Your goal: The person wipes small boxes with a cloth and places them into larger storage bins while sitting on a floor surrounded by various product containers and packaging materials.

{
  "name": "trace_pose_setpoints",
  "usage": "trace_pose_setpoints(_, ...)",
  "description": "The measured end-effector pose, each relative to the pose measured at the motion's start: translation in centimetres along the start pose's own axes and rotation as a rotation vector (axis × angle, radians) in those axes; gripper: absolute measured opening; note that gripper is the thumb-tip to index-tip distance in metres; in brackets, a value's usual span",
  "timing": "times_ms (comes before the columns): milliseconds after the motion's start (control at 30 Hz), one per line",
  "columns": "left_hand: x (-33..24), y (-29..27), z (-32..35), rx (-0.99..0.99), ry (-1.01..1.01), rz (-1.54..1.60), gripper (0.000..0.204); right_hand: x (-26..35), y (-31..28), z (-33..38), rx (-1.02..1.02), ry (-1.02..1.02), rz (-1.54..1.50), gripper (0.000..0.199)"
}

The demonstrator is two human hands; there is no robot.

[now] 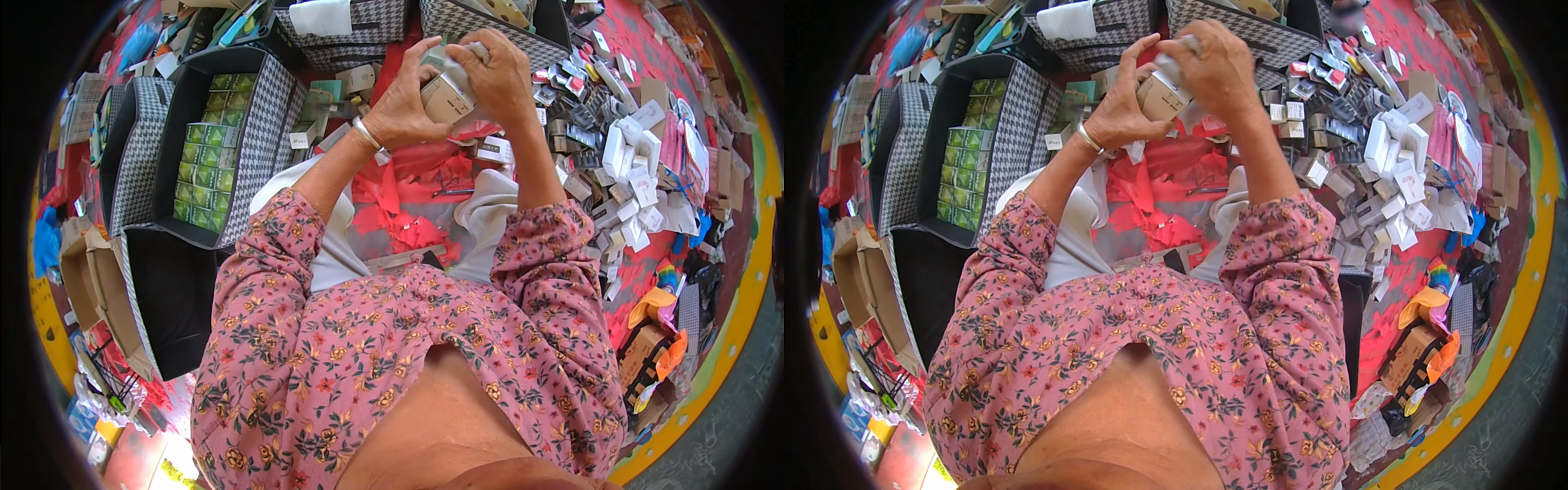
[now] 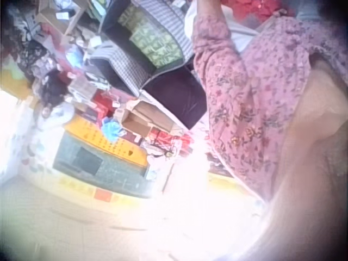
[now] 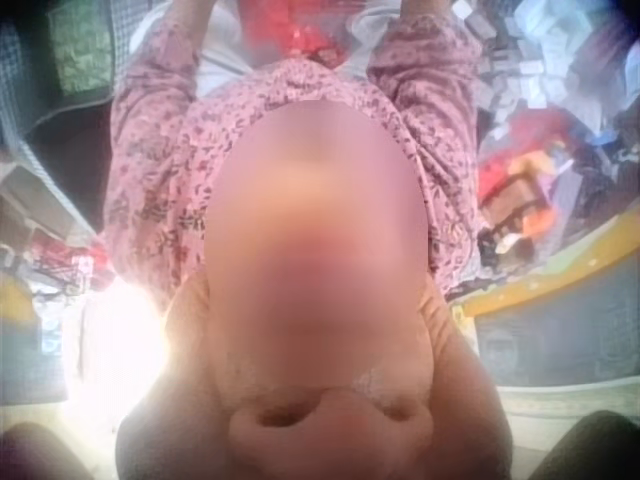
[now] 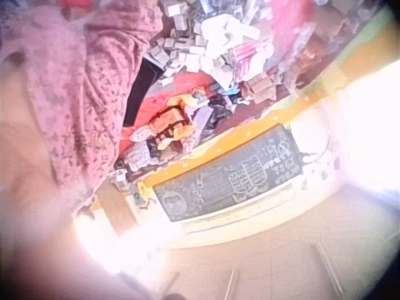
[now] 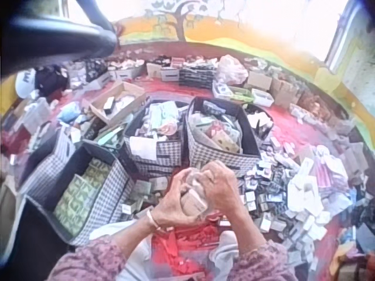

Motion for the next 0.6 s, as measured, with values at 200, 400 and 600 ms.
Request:
trace_pose_setpoints(200,4.9,-2.6,0.9,-0.278,-0.321,0.399,0.09,-9.1,-0.7,2.0,-0.075,0.545,-0.209,0.038)
trace_pose_setpoints(400,7.1,-1.6,1.5,-0.33,-0.508,0.705,0.066,-4.9,7.6,2.9,0.416,0.602,-0.707,0.055)
trace_pose_setpoints(600,2.9,-1.4,0.9,0.062,-0.258,1.231,0.068,-6.9,7.8,4.4,0.221,0.896,-1.325,0.034)
Point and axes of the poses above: each hand's wrist, its own z-axis away from the middle knuckle, its own y-axis out of the palm, x = y × z, the point moved 8 cm from there along -z, towards the middle knuckle, and after that the axes turned 10 degrees about x, right-handed, at the moved point
